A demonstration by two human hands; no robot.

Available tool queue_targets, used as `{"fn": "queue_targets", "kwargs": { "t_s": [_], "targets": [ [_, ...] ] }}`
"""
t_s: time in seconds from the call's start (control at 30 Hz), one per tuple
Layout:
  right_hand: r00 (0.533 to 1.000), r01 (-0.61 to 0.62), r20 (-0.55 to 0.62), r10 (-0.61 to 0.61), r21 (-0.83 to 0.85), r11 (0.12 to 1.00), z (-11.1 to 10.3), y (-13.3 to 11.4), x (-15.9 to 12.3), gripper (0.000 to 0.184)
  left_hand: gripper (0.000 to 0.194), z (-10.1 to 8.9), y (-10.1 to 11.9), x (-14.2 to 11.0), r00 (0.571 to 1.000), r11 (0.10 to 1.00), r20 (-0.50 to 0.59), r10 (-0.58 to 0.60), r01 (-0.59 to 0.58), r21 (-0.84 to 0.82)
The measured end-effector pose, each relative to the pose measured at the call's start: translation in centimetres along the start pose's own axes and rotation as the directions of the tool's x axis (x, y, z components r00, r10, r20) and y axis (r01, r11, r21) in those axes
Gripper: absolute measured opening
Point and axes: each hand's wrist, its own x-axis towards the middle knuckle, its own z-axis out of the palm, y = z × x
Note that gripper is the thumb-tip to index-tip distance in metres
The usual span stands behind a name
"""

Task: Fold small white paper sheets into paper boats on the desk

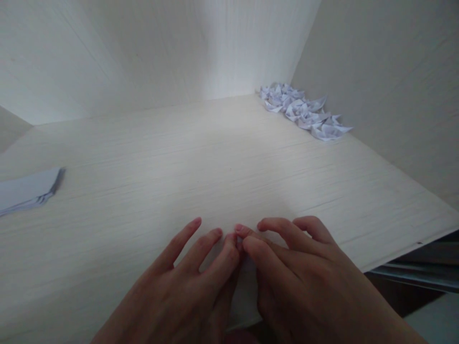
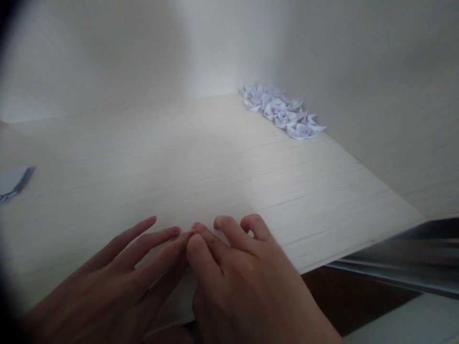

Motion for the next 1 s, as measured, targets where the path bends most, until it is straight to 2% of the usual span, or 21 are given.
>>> {"fn": "queue_targets", "kwargs": {
  "t_s": [0.2,0.33,0.5,0.7,0.87,1.0],
  "targets": [
    [1.000,-0.007,0.000,0.007,-0.020,1.000,0.3,-0.2,-0.9,0.039,0.056,0.2,0.2,0.0,0.999,0.999,-0.021,-0.041,0.041,0.007],
    [0.999,0.010,-0.047,-0.012,-0.050,0.999,0.6,-0.1,-1.3,0.037,0.051,0.5,0.4,-0.1,0.999,0.999,-0.035,-0.035,0.035,0.013],
    [0.999,0.031,-0.024,-0.033,-0.065,0.997,0.5,0.3,-1.7,0.038,0.047,0.6,0.3,-0.2,0.997,0.998,-0.037,-0.068,0.067,-0.014],
    [0.998,0.050,-0.038,-0.053,-0.069,0.996,0.7,0.8,-3.4,0.032,0.054,1.3,0.2,-1.1,0.997,0.999,-0.061,-0.053,0.053,0.003],
    [0.996,0.060,-0.068,-0.064,-0.061,0.996,0.8,1.3,-4.8,0.027,0.057,1.4,0.2,-1.5,0.998,0.998,-0.041,-0.055,0.055,0.001],
    [0.997,0.034,-0.062,-0.037,-0.053,0.998,1.1,1.1,-5.0,0.027,0.044,1.0,0.1,-0.6,0.993,0.998,-0.110,-0.045,0.042,-0.036]
  ]
}}
